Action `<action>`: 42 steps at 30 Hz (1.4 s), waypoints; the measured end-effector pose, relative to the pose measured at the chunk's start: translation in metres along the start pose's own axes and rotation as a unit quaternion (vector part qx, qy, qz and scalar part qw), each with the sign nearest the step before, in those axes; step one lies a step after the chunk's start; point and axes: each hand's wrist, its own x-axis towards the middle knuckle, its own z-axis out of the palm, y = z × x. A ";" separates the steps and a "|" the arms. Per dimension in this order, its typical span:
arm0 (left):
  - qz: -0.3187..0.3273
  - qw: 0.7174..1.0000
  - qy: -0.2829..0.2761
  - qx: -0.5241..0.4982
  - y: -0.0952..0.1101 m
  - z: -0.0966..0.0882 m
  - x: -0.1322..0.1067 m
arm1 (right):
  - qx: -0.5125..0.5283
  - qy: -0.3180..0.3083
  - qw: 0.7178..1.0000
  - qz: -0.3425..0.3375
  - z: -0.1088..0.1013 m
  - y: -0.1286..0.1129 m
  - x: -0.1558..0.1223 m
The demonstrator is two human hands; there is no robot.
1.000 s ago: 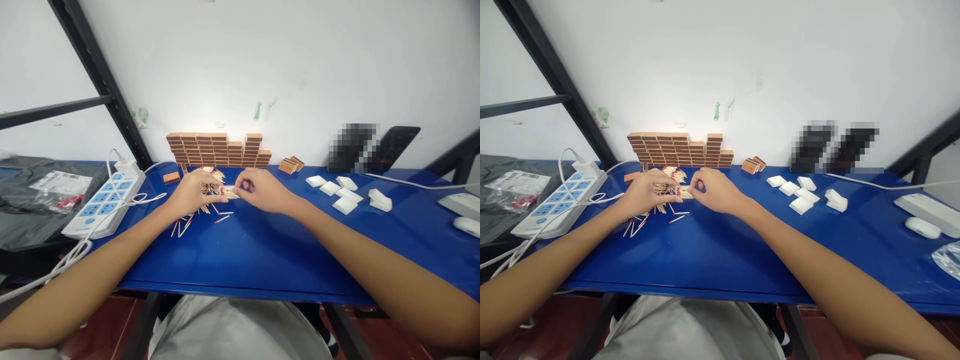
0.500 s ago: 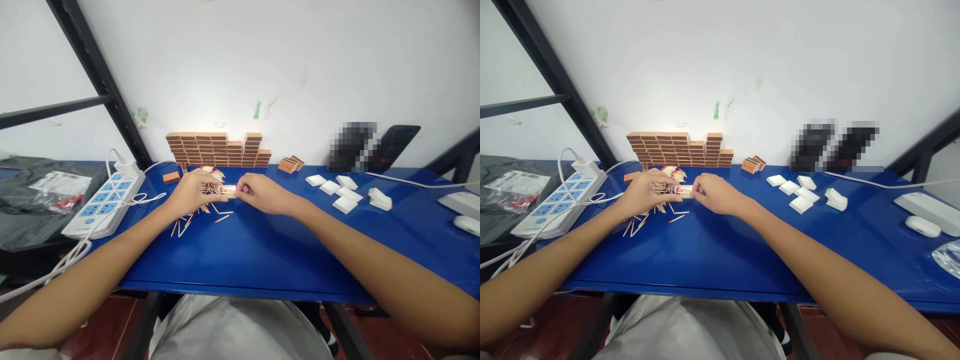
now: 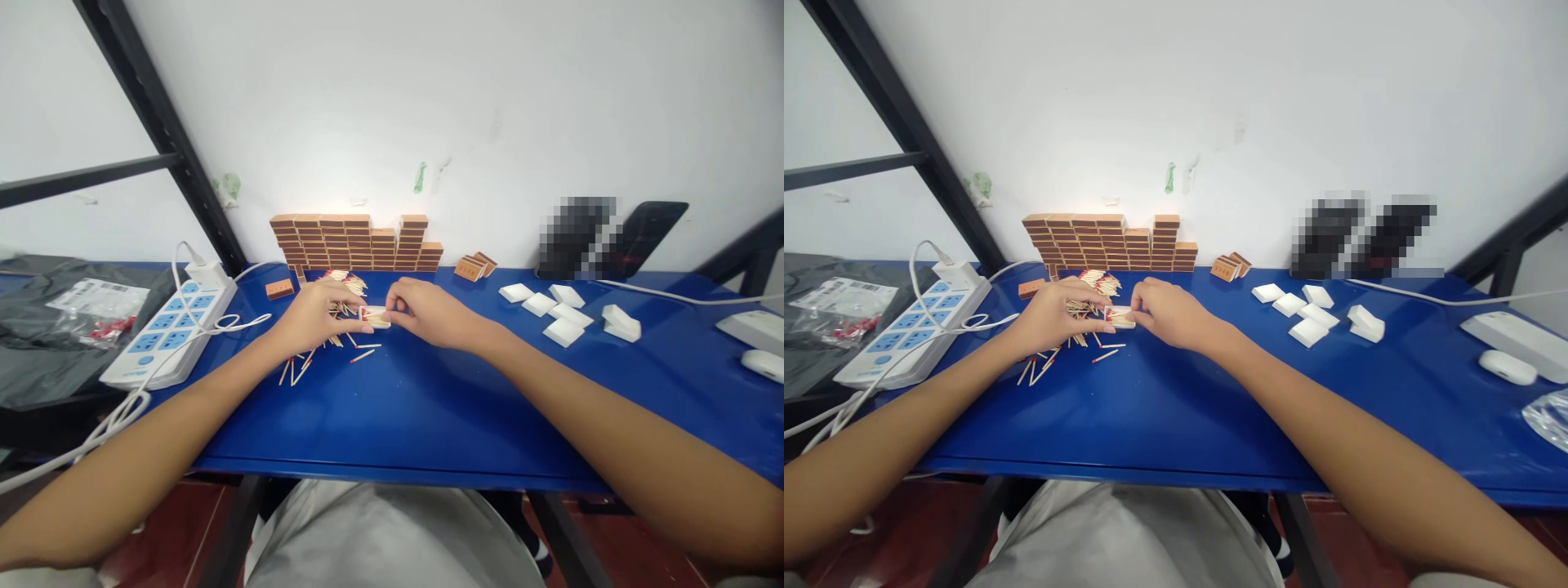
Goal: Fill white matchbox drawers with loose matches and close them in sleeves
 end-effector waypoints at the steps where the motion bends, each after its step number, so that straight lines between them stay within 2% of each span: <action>1: 0.002 1.000 0.000 -0.001 0.000 0.000 0.000 | -0.002 -0.004 1.000 0.002 0.000 0.000 0.000; 10: -0.004 1.000 0.006 0.008 0.001 0.000 0.000 | -0.011 -0.025 0.999 0.023 -0.010 0.001 0.002; 17: -0.084 0.996 0.037 0.014 -0.002 -0.001 0.000 | -0.027 -0.046 0.998 0.039 -0.019 -0.002 0.000; 22: -0.042 0.999 0.018 -0.003 -0.001 0.001 0.000 | -0.025 -0.020 0.999 0.019 -0.016 -0.003 0.001; 26: -0.014 1.000 0.007 -0.013 0.000 0.002 -0.001 | -0.025 -0.025 0.999 0.007 -0.011 -0.006 0.000; 35: -0.022 0.999 -0.001 -0.023 0.001 0.001 -0.001 | -0.016 -0.008 0.999 -0.041 -0.005 -0.010 -0.004; 42: -0.036 0.997 -0.037 -0.051 0.005 0.000 -0.001 | -0.014 -0.013 0.999 -0.050 -0.003 -0.006 -0.002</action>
